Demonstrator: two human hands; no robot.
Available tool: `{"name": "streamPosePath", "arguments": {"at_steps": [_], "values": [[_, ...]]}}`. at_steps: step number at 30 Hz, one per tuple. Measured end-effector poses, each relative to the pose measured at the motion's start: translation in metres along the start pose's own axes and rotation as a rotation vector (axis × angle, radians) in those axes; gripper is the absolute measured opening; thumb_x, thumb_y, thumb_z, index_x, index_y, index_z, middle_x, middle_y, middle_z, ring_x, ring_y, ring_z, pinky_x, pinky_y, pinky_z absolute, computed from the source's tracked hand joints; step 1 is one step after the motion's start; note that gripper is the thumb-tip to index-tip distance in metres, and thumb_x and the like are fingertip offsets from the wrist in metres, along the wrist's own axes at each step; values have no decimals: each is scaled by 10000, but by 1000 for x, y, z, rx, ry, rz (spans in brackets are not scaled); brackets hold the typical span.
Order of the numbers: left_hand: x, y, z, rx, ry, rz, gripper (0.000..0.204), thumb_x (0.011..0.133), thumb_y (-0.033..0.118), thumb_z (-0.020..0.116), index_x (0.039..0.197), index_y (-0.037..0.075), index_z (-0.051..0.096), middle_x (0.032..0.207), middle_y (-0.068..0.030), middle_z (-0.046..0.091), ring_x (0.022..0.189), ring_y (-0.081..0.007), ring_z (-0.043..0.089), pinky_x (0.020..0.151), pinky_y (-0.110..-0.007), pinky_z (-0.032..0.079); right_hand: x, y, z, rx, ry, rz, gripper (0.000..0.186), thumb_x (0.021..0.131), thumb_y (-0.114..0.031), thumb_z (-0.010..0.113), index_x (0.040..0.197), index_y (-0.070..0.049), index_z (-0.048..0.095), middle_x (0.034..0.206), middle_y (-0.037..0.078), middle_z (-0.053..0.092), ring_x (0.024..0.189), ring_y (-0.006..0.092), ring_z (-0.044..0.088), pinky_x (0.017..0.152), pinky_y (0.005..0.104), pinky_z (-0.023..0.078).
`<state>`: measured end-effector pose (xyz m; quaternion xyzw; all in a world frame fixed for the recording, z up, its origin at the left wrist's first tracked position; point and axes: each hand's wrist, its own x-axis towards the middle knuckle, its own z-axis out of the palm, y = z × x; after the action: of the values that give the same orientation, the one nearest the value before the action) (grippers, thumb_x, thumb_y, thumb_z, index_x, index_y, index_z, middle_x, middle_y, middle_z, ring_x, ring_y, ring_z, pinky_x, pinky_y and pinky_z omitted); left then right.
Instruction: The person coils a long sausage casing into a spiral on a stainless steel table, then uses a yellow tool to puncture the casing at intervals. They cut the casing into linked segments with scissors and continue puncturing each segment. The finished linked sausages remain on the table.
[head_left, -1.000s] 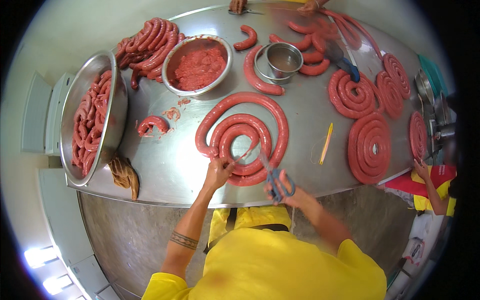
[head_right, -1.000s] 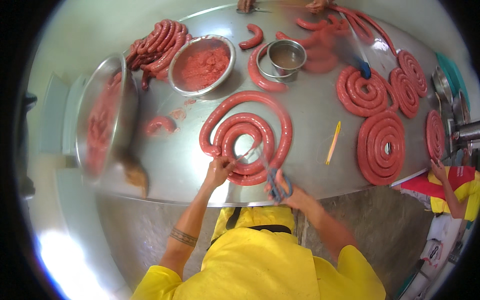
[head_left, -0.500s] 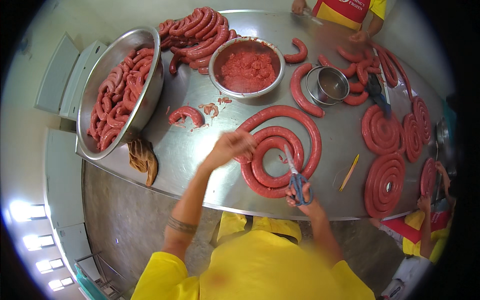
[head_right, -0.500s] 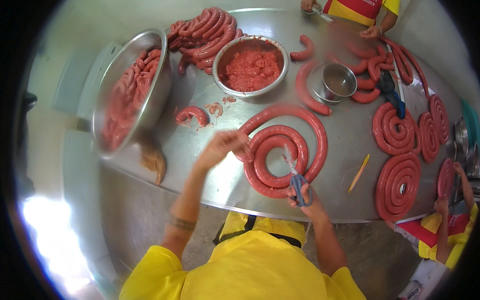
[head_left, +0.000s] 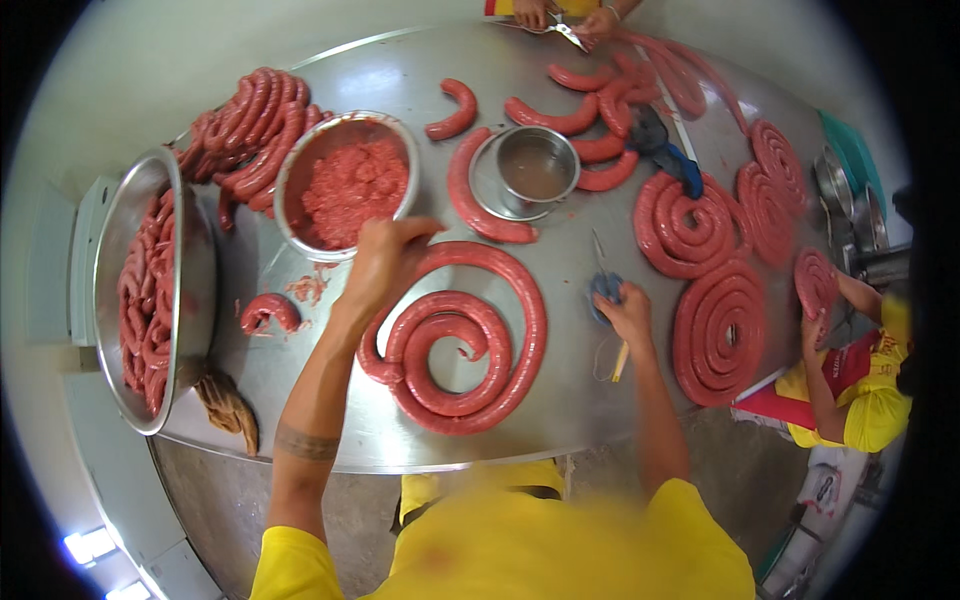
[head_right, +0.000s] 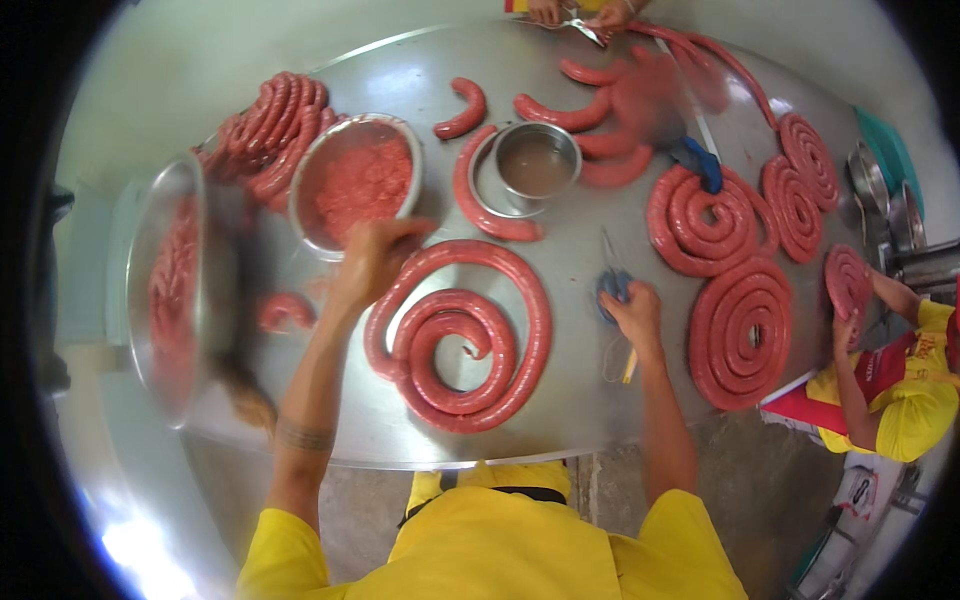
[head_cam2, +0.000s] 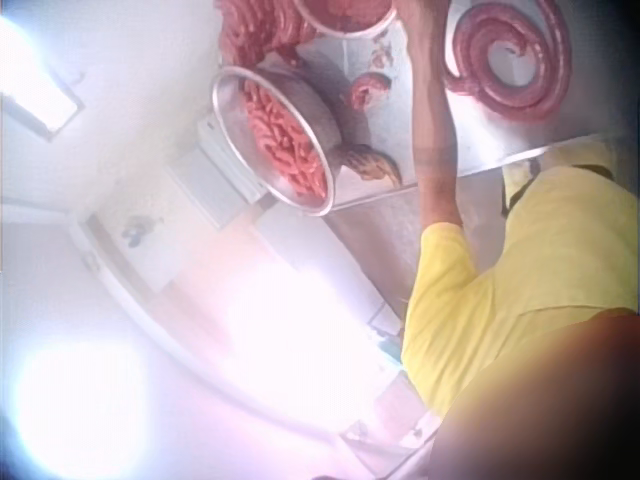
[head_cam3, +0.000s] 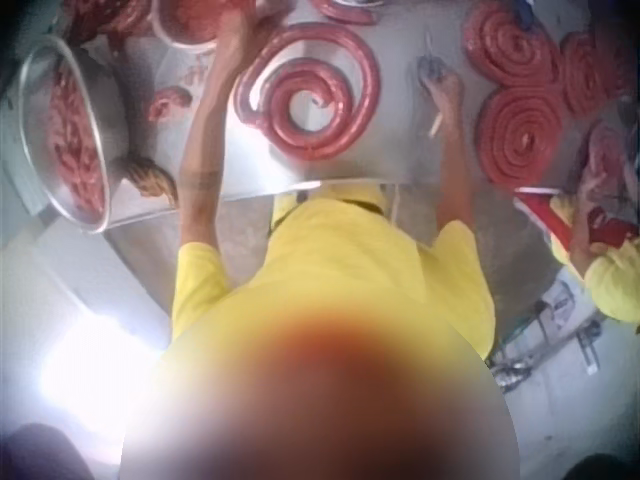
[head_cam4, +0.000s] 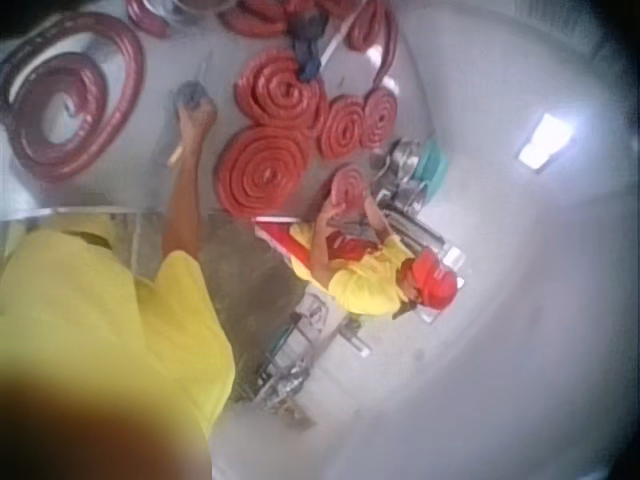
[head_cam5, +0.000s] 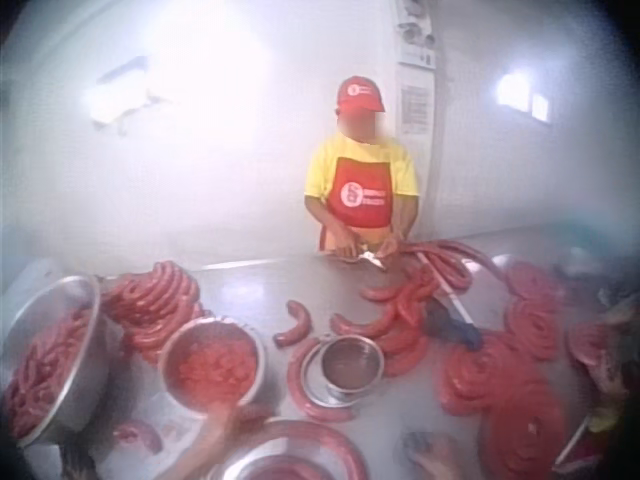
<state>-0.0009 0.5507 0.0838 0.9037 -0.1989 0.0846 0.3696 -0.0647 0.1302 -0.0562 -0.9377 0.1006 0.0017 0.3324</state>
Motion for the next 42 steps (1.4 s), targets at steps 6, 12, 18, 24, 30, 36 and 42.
{"name": "streamPosePath", "arguments": {"at_steps": [6, 12, 18, 24, 30, 36, 42], "values": [[168, 30, 145, 245, -207, 12, 236, 855, 44, 634, 1060, 17, 749, 982, -232, 732, 876, -327, 743, 805, -409, 577, 33, -14, 21, -115, 324, -309, 379, 792, -274, 826, 1023, -4, 694, 877, 135, 690, 729, 330, 645, 739, 417, 537], [199, -15, 210, 580, -419, -291, 303, 989, 164, 487, 1108, 74, 751, 1146, -198, 720, 1049, -349, 719, 905, -445, 586, -29, -67, 29, 456, -243, -59, 279, 828, -203, 799, 981, 5, 695, 875, 141, 686, 769, 294, 664, 778, 378, 544], [196, -13, 181, 548, -452, -27, 269, 914, 135, 557, 1104, 29, 716, 1028, -224, 732, 978, -356, 728, 850, -451, 579, -46, -86, 42, 398, -301, -147, 218, 854, -167, 761, 925, 19, 674, 893, 170, 701, 793, 296, 685, 755, 377, 541], [57, 0, 108, -95, -41, 194, 337, 838, 99, 683, 1164, 19, 654, 990, -230, 724, 938, -384, 707, 844, -444, 548, -75, -73, 56, 467, -199, -124, 182, 875, -152, 752, 927, 3, 670, 847, 129, 695, 747, 229, 657, 697, 350, 520], [-204, -11, 56, 535, -210, -286, 795, 857, 354, 750, 1476, -11, 408, 1554, -256, 329, 1411, -459, 337, 1169, -515, 289, -169, -88, 59, 317, -140, -184, 382, 808, -193, 809, 1122, -51, 644, 1141, 148, 649, 994, 277, 633, 817, 409, 497], [-259, -43, 75, 119, 338, -1055, 801, 835, 406, 750, 1334, -143, 448, 1312, -376, 423, 1204, -488, 507, 1004, -498, 451, -234, -131, 104, -123, -309, -573, 884, 684, -447, 871, 1461, -233, 507, 1606, 158, 271, 1480, 377, 259, 1125, 622, 235], [-240, -64, 76, 31, 125, -1014, 554, 785, 267, 735, 1113, -129, 529, 929, -251, 673, 809, -404, 684, 780, -455, 556, -186, -119, 123, -302, -368, -733, 958, 619, -471, 889, 1474, -274, 503, 1648, 151, 217, 1512, 368, 217, 1142, 616, 219]]}}
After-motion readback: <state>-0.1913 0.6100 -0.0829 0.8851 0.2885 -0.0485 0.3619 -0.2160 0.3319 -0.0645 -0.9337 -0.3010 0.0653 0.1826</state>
